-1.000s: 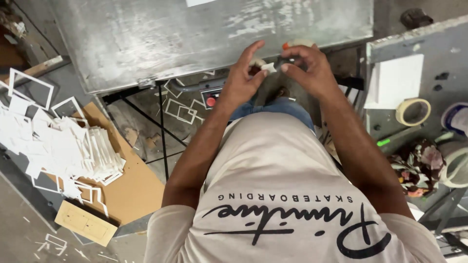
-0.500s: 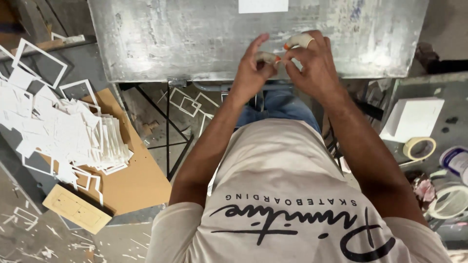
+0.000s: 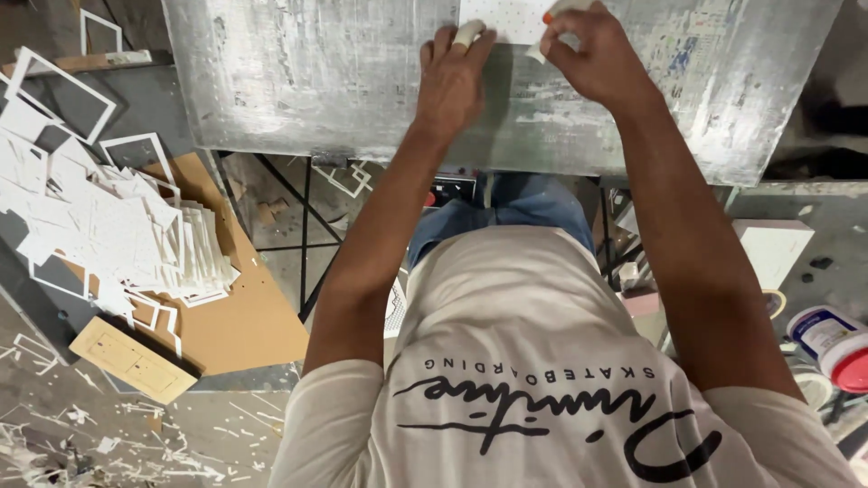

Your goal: The person places white rectangular sheets onto a die-cutting machine, aligns them, and presses a red button to activate the press. After each cycle, the person removes the processed sheet and sets it aside. The process is repeated multiple times with new sheets.

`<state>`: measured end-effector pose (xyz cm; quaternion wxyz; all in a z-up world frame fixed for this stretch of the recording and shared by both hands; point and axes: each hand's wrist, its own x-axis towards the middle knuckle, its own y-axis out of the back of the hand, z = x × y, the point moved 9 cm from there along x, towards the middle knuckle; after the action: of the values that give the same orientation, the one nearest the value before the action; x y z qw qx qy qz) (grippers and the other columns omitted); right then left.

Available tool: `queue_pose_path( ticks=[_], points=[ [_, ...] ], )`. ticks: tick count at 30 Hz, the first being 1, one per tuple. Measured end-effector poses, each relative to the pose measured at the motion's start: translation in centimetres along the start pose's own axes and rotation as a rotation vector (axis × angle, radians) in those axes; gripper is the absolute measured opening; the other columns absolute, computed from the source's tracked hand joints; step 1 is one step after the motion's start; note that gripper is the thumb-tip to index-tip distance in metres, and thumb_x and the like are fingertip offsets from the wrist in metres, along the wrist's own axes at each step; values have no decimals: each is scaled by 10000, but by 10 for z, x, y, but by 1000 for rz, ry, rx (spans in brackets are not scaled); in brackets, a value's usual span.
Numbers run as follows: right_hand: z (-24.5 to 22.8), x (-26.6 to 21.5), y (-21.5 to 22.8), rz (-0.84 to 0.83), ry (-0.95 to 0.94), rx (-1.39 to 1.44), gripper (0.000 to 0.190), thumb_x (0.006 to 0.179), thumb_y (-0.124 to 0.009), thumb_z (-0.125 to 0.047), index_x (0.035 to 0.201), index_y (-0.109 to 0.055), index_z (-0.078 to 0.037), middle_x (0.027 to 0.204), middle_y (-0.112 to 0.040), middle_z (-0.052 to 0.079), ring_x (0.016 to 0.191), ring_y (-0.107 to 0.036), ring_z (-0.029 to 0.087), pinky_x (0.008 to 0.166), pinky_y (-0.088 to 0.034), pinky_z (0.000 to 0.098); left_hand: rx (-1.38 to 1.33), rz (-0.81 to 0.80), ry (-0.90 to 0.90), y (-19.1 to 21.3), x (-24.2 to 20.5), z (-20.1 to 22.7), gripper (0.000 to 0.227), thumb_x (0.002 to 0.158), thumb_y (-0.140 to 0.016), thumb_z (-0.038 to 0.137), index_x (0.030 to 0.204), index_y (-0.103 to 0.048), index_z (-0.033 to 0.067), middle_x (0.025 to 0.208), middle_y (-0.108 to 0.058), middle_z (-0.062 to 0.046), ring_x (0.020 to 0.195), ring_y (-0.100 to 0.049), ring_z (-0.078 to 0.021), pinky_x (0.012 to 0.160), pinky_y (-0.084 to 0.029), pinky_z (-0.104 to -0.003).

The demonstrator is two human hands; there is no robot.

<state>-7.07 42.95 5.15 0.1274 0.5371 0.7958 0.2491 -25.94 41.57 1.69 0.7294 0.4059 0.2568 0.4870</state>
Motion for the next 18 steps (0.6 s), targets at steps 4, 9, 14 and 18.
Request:
queue_pose_path(
  ticks=[4,9,14,18],
  points=[
    [21,18,-19,-55,-2,99,84,1060,-705,-79,1019,-679,-10,1190,-665,140,1067,-633,293,843,-503,422,62,-36,15,-13,9,-9,582,766,-713,-21,1333,-644,90,1396,-586,-63,1310,-441,-355,1060,-344,-537],
    [44,29,-50,-98,67,7,46,951,-728,-48,984,-699,-34,993,-662,112,973,-642,288,839,-499,439,64,-71,40,-16,10,-15,614,710,-767,0,1301,-674,141,1361,-600,-23,1325,-432,-348,1069,-328,-529],
    [65,25,-66,-103,43,-149,59,964,-778,-120,964,-731,-85,966,-667,87,943,-655,297,815,-474,475,32,-52,44,-11,8,-14,653,671,-789,13,1300,-678,148,1351,-601,-27,1322,-424,-358,1068,-306,-558],
    [45,28,-60,-61,109,-209,126,903,-809,-172,933,-710,-101,1056,-682,97,1082,-646,328,865,-422,523,50,-35,55,-15,6,-18,610,731,-770,-8,1307,-675,168,1369,-601,-5,1348,-426,-348,1106,-295,-556]
  ],
)
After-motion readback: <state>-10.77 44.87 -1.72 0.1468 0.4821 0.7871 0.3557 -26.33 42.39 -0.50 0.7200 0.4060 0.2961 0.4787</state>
